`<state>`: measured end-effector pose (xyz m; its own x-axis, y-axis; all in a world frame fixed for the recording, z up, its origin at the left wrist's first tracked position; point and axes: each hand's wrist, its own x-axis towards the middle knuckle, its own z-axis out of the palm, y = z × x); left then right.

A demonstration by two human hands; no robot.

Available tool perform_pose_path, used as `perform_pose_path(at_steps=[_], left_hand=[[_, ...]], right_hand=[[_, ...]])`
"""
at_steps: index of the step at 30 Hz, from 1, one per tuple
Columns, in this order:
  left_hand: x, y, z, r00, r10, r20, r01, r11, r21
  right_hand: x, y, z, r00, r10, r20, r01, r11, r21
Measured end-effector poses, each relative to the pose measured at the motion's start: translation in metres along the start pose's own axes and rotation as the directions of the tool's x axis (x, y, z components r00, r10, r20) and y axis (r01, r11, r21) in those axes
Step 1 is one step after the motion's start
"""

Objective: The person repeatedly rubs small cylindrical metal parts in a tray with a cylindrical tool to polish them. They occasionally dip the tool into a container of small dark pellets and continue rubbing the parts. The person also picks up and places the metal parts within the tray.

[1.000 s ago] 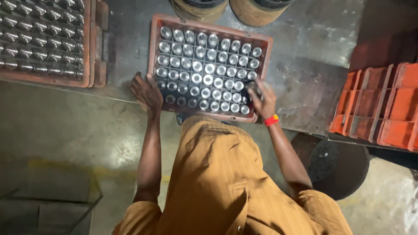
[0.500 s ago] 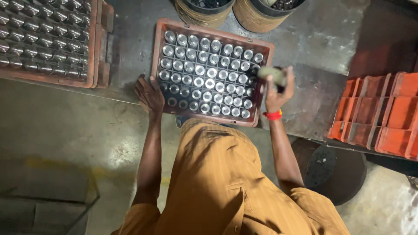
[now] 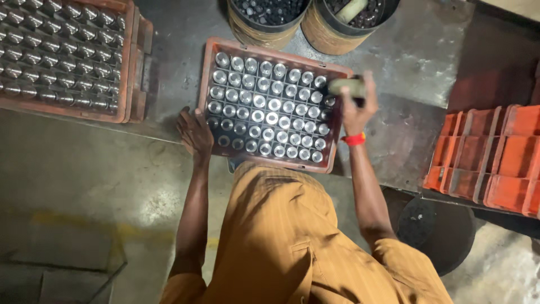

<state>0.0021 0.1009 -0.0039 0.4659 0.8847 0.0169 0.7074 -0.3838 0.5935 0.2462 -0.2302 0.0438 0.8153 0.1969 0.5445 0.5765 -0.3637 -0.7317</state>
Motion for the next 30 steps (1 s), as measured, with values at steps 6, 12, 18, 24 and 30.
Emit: perform_pose_path(at_steps=[6,12,18,24,30], left_hand=[[-0.001,0.004,-0.001,1.000,-0.002,0.026,0.002,1.000,0.000],[0.000,0.001,-0.001,0.999,-0.017,0.040,0.017,1.000,0.009],[0.000,0.000,0.001,0.999,0.029,0.014,-0.029,1.000,0.003],[0.000,0.003,-0.003,0.999,-0.006,0.042,0.005,1.000,0.023],[-0.001,0.000,0.001,0.999,-0.016,0.043,0.016,1.000,-0.006]], right_hand=[[0.007,-0.007,-0.009,0.989,0.005,0.149,0.006,0.998,-0.068],[0.034,-0.010,0.029,0.979,-0.180,0.095,0.184,0.982,-0.031],[0.031,0.010,0.007,0.992,-0.021,-0.122,0.023,1.000,0.014],[0.030,0.007,0.012,0.997,0.055,0.051,-0.057,0.998,0.030],[0.035,-0.005,0.057,0.968,-0.194,0.160,0.211,0.973,-0.095]])
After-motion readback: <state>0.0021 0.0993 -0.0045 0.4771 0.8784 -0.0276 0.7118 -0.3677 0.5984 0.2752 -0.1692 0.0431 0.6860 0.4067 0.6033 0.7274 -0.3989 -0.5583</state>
